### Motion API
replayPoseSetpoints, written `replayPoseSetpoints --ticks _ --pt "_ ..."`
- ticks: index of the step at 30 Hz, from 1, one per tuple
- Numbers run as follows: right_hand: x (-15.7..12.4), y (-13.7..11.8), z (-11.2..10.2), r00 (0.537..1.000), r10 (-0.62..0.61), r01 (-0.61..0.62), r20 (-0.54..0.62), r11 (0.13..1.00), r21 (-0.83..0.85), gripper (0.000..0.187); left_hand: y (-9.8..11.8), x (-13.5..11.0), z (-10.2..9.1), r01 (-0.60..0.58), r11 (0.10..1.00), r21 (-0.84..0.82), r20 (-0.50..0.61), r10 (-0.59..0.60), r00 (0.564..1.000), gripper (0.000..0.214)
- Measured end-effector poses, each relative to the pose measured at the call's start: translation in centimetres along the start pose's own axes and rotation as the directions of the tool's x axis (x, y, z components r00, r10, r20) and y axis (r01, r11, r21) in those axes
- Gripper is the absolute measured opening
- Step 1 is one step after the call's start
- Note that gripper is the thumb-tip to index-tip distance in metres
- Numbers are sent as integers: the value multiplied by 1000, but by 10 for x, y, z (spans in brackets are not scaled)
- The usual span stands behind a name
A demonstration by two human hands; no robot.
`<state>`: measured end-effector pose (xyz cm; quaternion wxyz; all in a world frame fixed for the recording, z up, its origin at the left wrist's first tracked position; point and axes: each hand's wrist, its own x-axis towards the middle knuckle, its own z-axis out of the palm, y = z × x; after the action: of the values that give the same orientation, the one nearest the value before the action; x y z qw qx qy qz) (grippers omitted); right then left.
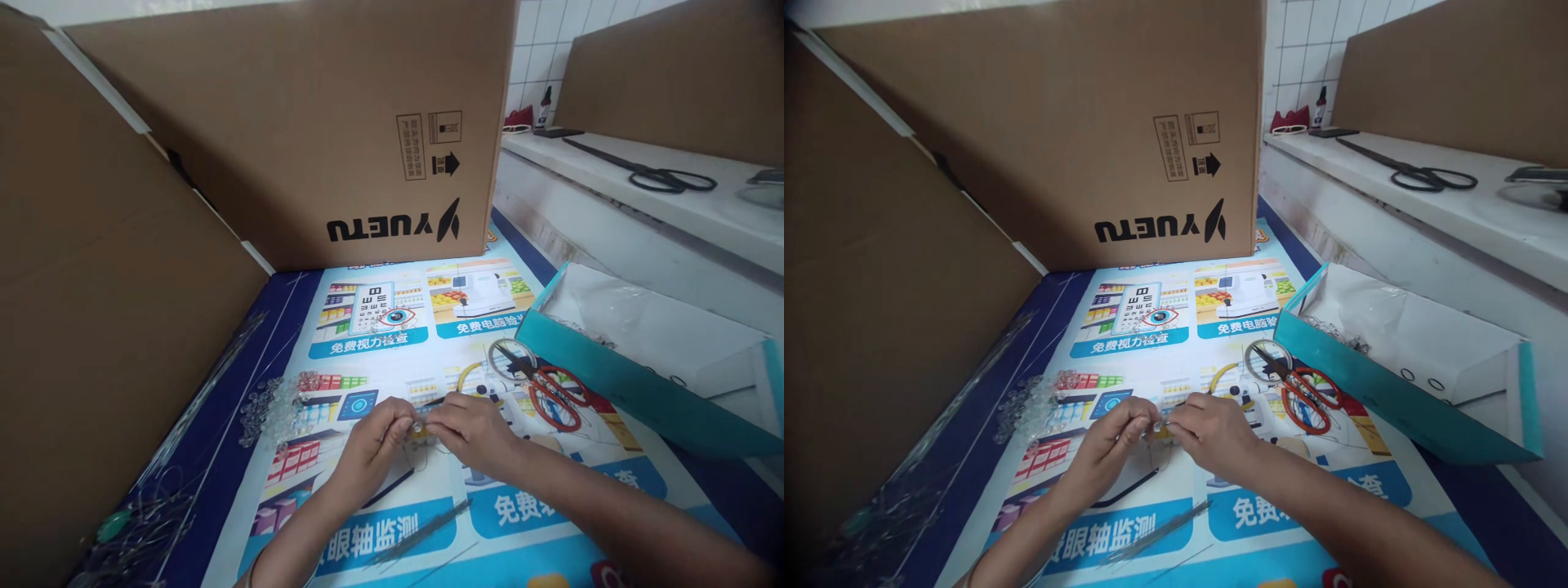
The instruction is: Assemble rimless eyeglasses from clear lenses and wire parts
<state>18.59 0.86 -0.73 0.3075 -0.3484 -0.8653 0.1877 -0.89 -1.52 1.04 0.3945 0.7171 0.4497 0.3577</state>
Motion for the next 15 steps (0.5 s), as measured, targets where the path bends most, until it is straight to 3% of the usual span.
replayPoseSetpoints --ticks 10,15 --pt "0 -2 1 999 -32 33 14 997 -73 21 1 -2 4 95 993 -70 -127 -103 987 22" --pt "-2 0 3 998 -57 56 -6 990 -128 23 1 1 2 111 987 -112 -55 -118 992 22"
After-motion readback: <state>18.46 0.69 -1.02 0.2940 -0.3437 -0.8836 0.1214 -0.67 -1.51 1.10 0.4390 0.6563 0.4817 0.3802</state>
